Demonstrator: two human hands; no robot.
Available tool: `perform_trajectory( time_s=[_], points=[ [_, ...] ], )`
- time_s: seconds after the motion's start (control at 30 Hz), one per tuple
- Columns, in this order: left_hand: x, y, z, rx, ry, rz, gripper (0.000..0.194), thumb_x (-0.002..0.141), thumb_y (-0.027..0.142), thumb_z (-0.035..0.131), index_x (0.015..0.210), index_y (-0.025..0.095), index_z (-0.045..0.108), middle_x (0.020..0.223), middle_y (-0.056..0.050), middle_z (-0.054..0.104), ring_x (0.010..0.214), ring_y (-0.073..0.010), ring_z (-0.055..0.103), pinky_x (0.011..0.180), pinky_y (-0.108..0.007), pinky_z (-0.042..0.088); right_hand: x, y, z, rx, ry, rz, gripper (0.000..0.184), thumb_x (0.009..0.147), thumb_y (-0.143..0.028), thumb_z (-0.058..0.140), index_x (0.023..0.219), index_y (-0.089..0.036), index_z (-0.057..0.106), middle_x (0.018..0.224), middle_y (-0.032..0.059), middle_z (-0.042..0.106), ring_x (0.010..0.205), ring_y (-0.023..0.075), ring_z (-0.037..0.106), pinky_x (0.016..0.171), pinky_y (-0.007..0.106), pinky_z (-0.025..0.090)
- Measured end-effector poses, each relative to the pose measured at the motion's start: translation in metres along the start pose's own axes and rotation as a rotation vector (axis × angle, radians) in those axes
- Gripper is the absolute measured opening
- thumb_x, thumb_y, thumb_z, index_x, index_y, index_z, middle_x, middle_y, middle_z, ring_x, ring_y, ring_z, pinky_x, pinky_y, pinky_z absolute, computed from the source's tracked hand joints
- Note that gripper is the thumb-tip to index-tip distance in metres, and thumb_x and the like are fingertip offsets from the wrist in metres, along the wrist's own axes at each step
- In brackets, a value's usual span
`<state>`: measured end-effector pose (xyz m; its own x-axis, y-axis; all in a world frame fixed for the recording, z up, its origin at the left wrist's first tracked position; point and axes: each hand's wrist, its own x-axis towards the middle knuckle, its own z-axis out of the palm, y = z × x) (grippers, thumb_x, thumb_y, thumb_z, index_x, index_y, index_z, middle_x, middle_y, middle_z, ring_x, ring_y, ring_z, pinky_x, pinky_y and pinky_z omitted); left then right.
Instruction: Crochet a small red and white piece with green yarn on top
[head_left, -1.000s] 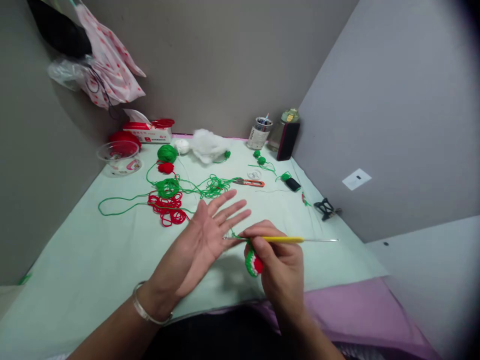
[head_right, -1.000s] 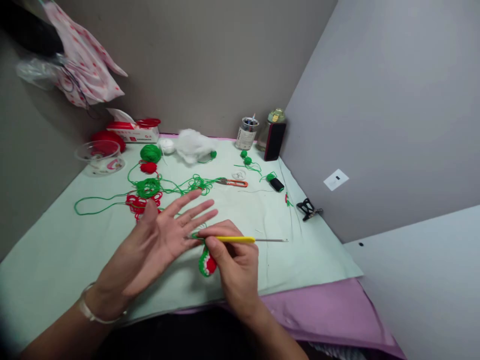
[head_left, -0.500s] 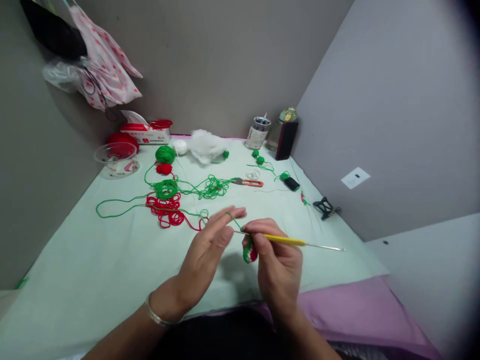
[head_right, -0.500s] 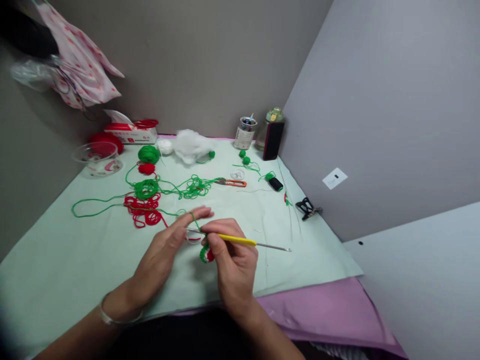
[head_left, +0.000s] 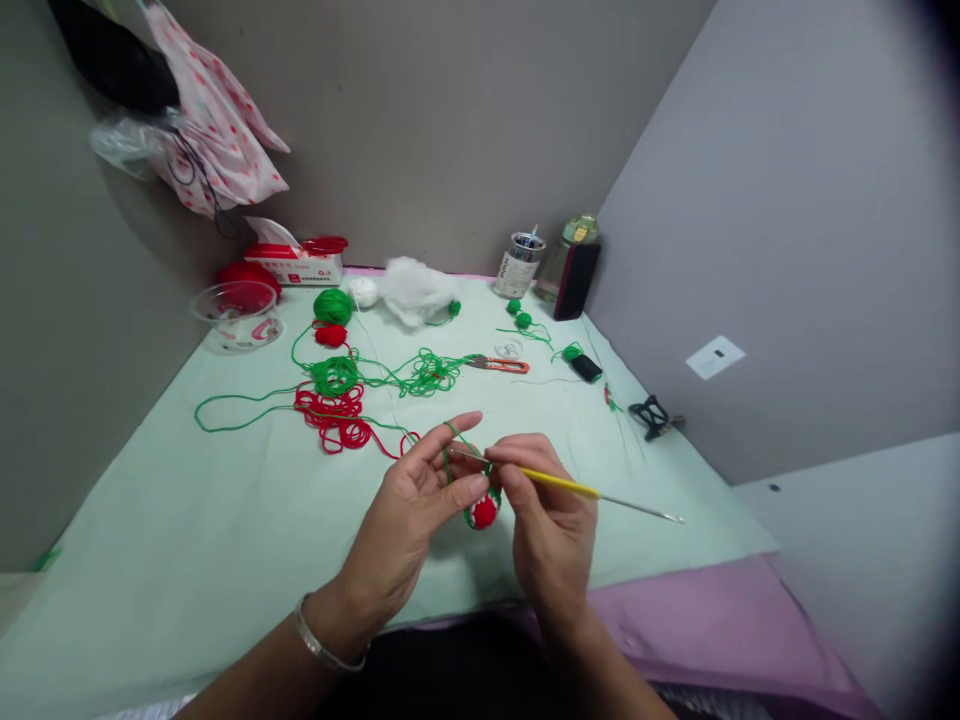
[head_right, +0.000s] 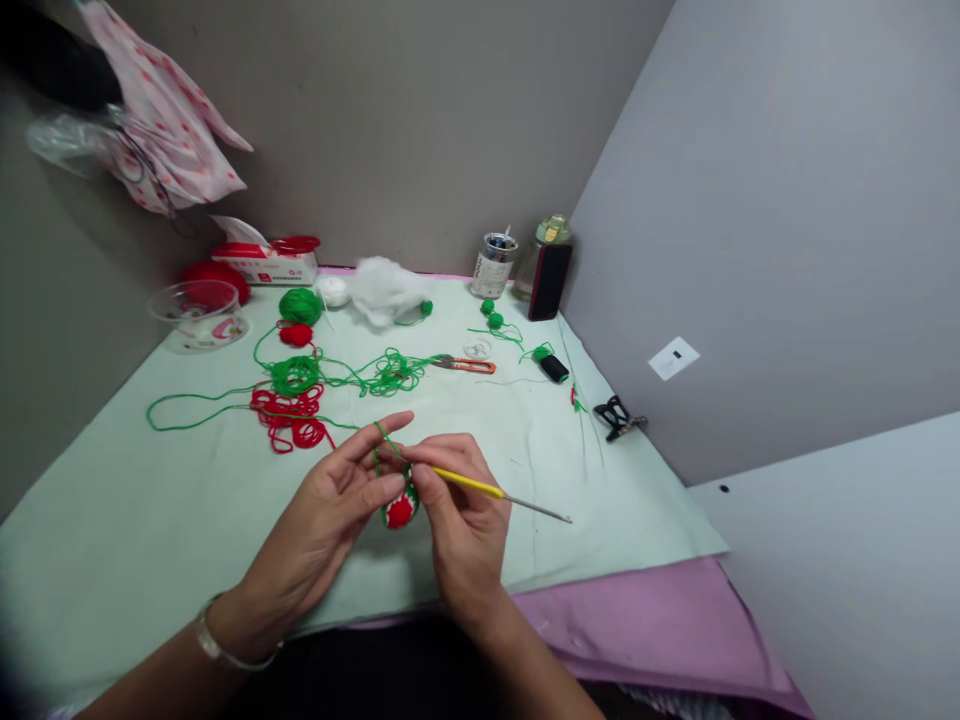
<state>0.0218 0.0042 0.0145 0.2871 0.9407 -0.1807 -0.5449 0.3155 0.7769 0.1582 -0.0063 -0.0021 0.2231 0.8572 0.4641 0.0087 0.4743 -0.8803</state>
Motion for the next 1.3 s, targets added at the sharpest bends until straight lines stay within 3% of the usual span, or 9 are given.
perform_trajectory(
  time_s=[0.2,0.33,0.47,0.67,0.83,0.93,1.07,1.2,1.3],
  points=[
    [0.0,-0.001,-0.002,0.019,0.028,0.007,0.045,0.084,0.024,0.088,0.129,0.024,0.078,0.085,0.001,0.069,0.078,-0.0113,0.06,0.076,-0.024,0.048,-0.002,0.002,-0.002,-0.043,-0.046,-0.029,0.02,0.101,-0.019,0.067,0.107,-0.031,0.083,0.094,0.003,0.073,0.078,0.0148,0.069,0.063,0.027,0.059],
    [-0.001,-0.006,0.001,-0.056,0.077,0.01,0.051,0.082,0.024,0.09,0.132,0.022,0.076,0.084,0.001,0.069,0.08,-0.0117,0.06,0.08,-0.024,0.05,-0.014,0.008,0.0,-0.303,-0.057,-0.26,0.037,0.099,-0.009,0.066,0.124,-0.033,0.079,0.103,0.0062,0.074,0.087,0.0185,0.072,0.071,0.033,0.063],
    [-0.001,-0.007,0.001,-0.168,0.048,-0.129,0.051,0.082,0.024,0.09,0.131,0.018,0.077,0.093,-0.004,0.072,0.089,-0.0138,0.062,0.084,-0.023,0.05,-0.02,0.017,-0.001,-0.419,-0.032,-0.423,0.049,0.096,-0.007,0.069,0.135,-0.036,0.074,0.112,0.0078,0.075,0.098,0.0227,0.073,0.079,0.037,0.063],
    [0.002,0.005,-0.013,-0.193,-0.078,-0.216,0.043,0.084,0.021,0.087,0.127,0.018,0.08,0.086,-0.001,0.065,0.076,-0.0089,0.058,0.078,-0.021,0.048,-0.002,0.007,-0.012,0.026,-0.036,-0.027,0.019,0.102,-0.02,0.066,0.104,-0.029,0.083,0.09,0.0025,0.074,0.075,0.0148,0.069,0.07,0.03,0.058],
    [-0.002,0.01,-0.012,-0.054,-0.056,-0.107,0.046,0.082,0.024,0.09,0.127,0.024,0.08,0.085,0.001,0.064,0.075,-0.0089,0.054,0.074,-0.021,0.044,0.009,0.0,-0.014,0.396,0.017,0.274,0.012,0.094,-0.034,0.078,0.091,-0.024,0.083,0.077,0.0017,0.071,0.06,0.0111,0.063,0.056,0.024,0.052],
    [-0.003,0.005,-0.011,0.046,0.002,-0.001,0.05,0.083,0.025,0.089,0.131,0.029,0.078,0.086,0.002,0.064,0.078,-0.0102,0.055,0.076,-0.022,0.045,0.008,0.002,-0.011,0.424,-0.002,0.35,0.014,0.093,-0.037,0.078,0.094,-0.025,0.083,0.074,0.0016,0.07,0.057,0.0112,0.061,0.052,0.024,0.05],
    [-0.004,-0.008,-0.009,0.158,0.09,0.119,0.055,0.084,0.023,0.088,0.136,0.03,0.073,0.088,0.003,0.067,0.091,-0.013,0.061,0.092,-0.025,0.047,-0.005,0.008,-0.005,0.017,-0.043,0.05,0.016,0.099,-0.024,0.069,0.101,-0.029,0.084,0.089,0.0036,0.074,0.071,0.0153,0.068,0.064,0.029,0.057],
    [-0.004,-0.011,-0.007,-0.005,0.048,-0.057,0.06,0.079,0.03,0.093,0.136,0.024,0.074,0.092,-0.002,0.07,0.093,-0.0156,0.063,0.089,-0.026,0.049,-0.018,0.012,-0.005,-0.424,-0.043,-0.402,0.039,0.095,-0.008,0.07,0.124,-0.032,0.08,0.11,0.0081,0.076,0.099,0.0228,0.072,0.082,0.036,0.06],
    [-0.002,-0.001,-0.01,-0.142,-0.01,-0.197,0.049,0.076,0.028,0.094,0.123,0.019,0.082,0.091,-0.003,0.068,0.081,-0.0118,0.059,0.079,-0.023,0.049,-0.013,0.007,-0.012,-0.283,-0.03,-0.27,0.033,0.099,-0.009,0.064,0.118,-0.031,0.081,0.1,0.0053,0.075,0.09,0.0191,0.07,0.076,0.033,0.058]
  ],
)
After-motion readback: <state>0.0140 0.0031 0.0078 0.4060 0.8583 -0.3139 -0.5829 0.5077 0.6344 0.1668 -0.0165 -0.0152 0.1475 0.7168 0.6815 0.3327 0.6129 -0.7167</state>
